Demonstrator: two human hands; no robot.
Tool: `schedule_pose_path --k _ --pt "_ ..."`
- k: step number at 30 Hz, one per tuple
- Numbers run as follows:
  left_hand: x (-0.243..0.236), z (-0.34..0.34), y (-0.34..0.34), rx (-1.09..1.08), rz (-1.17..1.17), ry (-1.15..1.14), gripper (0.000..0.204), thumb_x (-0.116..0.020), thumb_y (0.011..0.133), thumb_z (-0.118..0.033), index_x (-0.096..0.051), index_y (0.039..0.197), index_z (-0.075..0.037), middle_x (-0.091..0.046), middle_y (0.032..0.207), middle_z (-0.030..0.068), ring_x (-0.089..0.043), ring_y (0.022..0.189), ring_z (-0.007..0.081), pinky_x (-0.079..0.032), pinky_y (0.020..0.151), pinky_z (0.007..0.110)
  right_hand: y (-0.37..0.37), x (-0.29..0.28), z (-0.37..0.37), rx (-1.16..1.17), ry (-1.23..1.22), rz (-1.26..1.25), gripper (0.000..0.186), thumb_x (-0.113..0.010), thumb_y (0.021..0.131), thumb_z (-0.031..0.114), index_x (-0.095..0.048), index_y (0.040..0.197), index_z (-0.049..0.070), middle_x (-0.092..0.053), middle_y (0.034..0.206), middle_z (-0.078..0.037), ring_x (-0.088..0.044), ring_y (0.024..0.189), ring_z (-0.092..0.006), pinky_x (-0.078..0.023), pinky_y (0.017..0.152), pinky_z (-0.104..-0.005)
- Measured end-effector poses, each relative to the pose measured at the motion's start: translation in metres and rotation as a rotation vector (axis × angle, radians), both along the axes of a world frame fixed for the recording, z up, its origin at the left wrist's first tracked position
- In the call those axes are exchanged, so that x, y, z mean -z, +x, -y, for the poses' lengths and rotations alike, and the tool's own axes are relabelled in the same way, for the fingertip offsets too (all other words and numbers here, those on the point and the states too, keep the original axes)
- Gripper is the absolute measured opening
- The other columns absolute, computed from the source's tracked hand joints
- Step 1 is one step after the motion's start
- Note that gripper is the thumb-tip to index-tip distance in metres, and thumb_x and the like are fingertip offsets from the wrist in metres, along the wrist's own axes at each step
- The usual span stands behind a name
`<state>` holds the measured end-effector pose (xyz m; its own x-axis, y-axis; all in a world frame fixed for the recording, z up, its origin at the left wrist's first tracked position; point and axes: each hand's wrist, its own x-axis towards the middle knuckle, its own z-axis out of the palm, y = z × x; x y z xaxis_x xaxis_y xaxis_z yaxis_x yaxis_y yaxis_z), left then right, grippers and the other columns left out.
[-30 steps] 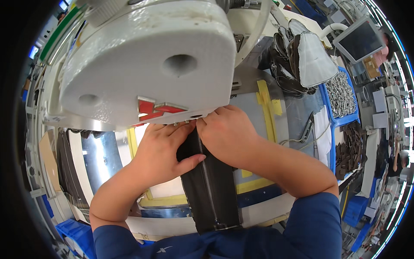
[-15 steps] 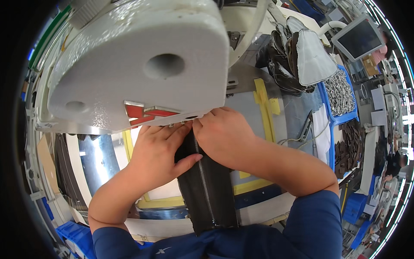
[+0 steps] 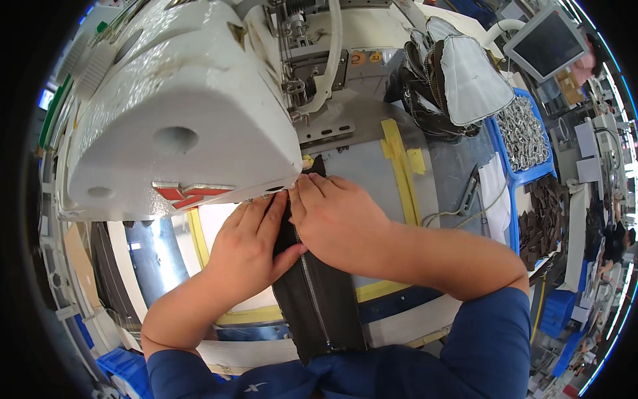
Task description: The person sews zippers onto plaid fabric pouches using an industrial sewing machine. They repeatedly align the zipper, feed the fabric under the presser foot, and stitch along the zipper line. The person handles multiple pouches one at a time, flipping them to sew both sides.
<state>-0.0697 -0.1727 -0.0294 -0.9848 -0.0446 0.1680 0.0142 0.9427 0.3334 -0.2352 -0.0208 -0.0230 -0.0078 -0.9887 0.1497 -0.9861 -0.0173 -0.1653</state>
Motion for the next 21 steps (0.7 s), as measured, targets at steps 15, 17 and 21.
schedule_pose_path --k 15,17,21 --pt "0.003 -0.008 0.009 0.045 0.043 -0.06 0.121 -0.083 0.079 -0.069 -0.044 0.147 0.023 -0.053 0.147 0.0417 -0.054 0.138 0.0578 -0.042 0.121 0.059 0.022 -0.001 -0.008 0.046 0.129 -0.064 0.098 -0.072 0.093 0.059 -0.049 0.146 -0.02 -0.053 0.148 -0.042 -0.055 0.141 -0.0506 -0.046 0.119 -0.054" --pt "0.004 -0.008 0.009 0.042 0.045 -0.064 0.122 -0.083 0.079 -0.069 -0.043 0.148 0.023 -0.052 0.148 0.0417 -0.054 0.138 0.0578 -0.042 0.121 0.059 0.021 -0.001 -0.008 0.052 0.127 -0.042 0.097 -0.073 0.093 0.058 -0.049 0.146 -0.02 -0.053 0.148 -0.042 -0.055 0.141 -0.0505 -0.046 0.119 -0.0538" --pt "0.005 -0.008 0.007 0.027 0.051 -0.054 0.123 -0.084 0.077 -0.069 -0.043 0.148 0.023 -0.052 0.148 0.0416 -0.053 0.139 0.0575 -0.042 0.122 0.058 0.018 -0.002 -0.007 0.047 0.113 -0.013 0.097 -0.075 0.092 0.056 -0.049 0.145 -0.02 -0.053 0.147 -0.041 -0.056 0.14 -0.0503 -0.046 0.12 -0.0533"
